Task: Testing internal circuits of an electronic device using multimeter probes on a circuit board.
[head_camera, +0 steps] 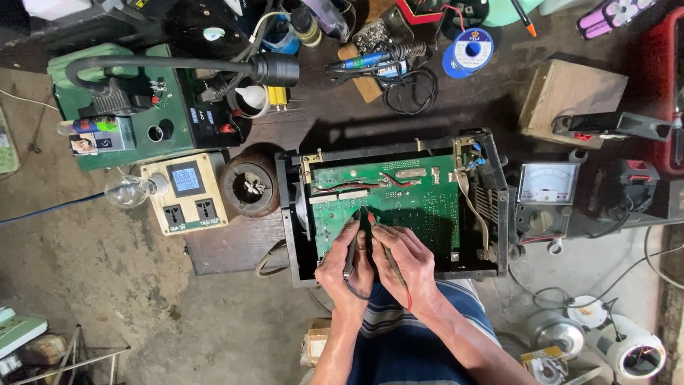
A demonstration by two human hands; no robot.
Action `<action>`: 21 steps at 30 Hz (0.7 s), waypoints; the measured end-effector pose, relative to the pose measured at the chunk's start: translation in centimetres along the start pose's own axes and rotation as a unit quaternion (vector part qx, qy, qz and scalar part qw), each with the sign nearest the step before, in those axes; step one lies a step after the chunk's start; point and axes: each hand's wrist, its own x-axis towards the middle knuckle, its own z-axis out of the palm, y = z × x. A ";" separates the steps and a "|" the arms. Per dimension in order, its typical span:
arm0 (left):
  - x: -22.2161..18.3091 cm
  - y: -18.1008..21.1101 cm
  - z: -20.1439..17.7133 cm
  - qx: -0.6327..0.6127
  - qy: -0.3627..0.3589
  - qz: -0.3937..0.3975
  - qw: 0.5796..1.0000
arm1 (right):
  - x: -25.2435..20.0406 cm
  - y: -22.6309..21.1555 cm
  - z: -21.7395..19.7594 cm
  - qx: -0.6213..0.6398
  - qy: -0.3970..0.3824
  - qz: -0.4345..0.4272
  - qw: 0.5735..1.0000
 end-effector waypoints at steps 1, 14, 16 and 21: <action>0.1 0.1 -0.1 0.001 0.000 -0.001 1.000 | 0.0 0.1 0.0 0.000 0.000 0.001 1.000; -0.4 0.3 -0.1 0.022 0.014 -0.005 1.000 | -0.1 0.3 0.0 -0.002 0.014 -0.029 0.999; -0.5 0.2 -0.1 0.025 0.011 0.002 1.000 | -0.1 0.3 -0.1 -0.007 0.019 -0.034 0.999; 0.0 0.6 0.0 0.028 0.009 0.017 0.999 | -0.1 0.2 -0.1 -0.019 0.019 -0.038 0.999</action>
